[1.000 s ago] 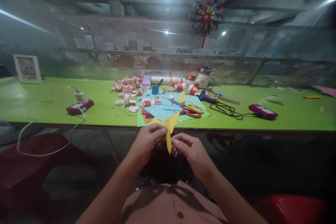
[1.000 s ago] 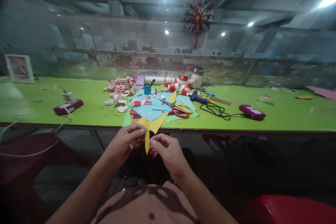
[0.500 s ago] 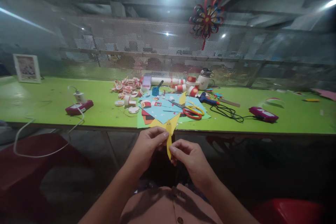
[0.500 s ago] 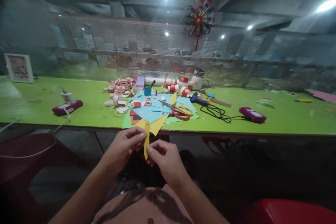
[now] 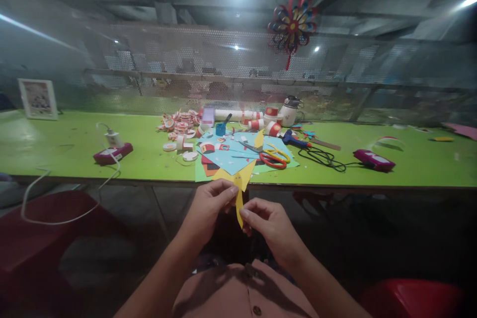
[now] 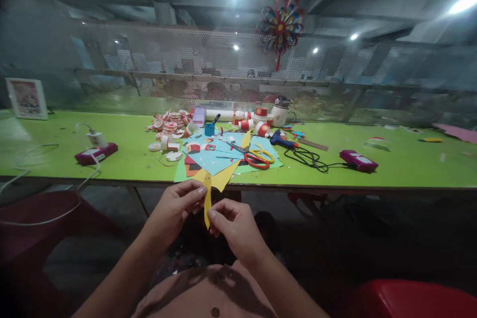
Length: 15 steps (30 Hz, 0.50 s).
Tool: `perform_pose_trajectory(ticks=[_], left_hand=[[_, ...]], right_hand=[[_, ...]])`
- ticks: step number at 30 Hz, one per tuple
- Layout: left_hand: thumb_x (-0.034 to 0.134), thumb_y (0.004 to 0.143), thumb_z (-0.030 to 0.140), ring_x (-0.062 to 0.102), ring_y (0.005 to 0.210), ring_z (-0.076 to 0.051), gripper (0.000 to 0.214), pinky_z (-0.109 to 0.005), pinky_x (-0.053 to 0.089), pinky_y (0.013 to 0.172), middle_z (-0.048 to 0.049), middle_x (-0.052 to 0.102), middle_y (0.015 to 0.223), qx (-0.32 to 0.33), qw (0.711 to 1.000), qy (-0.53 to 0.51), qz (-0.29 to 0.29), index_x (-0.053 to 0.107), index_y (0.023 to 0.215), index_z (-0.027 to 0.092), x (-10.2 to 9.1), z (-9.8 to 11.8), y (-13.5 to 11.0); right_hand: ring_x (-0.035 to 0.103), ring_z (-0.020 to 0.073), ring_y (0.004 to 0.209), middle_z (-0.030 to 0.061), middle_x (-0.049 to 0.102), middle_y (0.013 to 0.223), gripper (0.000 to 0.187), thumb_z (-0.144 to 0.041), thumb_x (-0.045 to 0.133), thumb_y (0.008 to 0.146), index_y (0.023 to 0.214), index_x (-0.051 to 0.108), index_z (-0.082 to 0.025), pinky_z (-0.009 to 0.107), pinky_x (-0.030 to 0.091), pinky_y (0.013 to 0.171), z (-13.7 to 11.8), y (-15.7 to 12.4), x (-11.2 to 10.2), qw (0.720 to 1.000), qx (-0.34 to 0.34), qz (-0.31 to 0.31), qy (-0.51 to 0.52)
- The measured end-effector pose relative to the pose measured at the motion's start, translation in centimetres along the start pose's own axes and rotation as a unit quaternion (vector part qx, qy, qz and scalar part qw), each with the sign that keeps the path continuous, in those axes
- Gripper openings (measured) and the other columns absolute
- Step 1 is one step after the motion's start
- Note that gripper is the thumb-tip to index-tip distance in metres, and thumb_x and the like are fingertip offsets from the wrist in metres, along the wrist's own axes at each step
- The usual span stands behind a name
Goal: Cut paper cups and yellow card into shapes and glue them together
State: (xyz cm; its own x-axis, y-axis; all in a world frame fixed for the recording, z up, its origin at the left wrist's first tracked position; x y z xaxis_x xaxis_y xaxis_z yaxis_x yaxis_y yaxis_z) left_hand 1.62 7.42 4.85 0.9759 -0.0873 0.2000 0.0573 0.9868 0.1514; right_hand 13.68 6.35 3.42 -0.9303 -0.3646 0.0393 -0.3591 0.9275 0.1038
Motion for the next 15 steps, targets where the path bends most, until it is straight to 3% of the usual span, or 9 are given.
perform_pose_trajectory(ticks=[15], left_hand=[[0.066,0.074,0.027,0.040,0.052,-0.007,0.016,-0.020,0.031,0.051,0.0032,0.051,0.056,-0.004,1.000,-0.019,0.014,0.061,0.066,0.015,-0.28,-0.64,0.02]], right_hand=[[0.049,0.0109,0.052,-0.0014,0.056,0.055,0.024,-0.034,0.065,0.076,0.066,0.063,-0.014,0.024,0.040,0.053,-0.08,-0.07,0.04,1.000,-0.005,-0.013,-0.008]])
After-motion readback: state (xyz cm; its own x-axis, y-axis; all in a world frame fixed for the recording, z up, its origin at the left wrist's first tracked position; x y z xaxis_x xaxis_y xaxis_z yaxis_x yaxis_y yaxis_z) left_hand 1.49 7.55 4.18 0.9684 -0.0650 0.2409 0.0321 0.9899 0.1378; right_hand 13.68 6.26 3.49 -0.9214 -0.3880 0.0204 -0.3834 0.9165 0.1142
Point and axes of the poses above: each hand's wrist, its own y-axis towards the middle knuckle, its own x-axis out of the palm, z = x × y, the point moved 7 cm from there along y, towards the middle knuckle
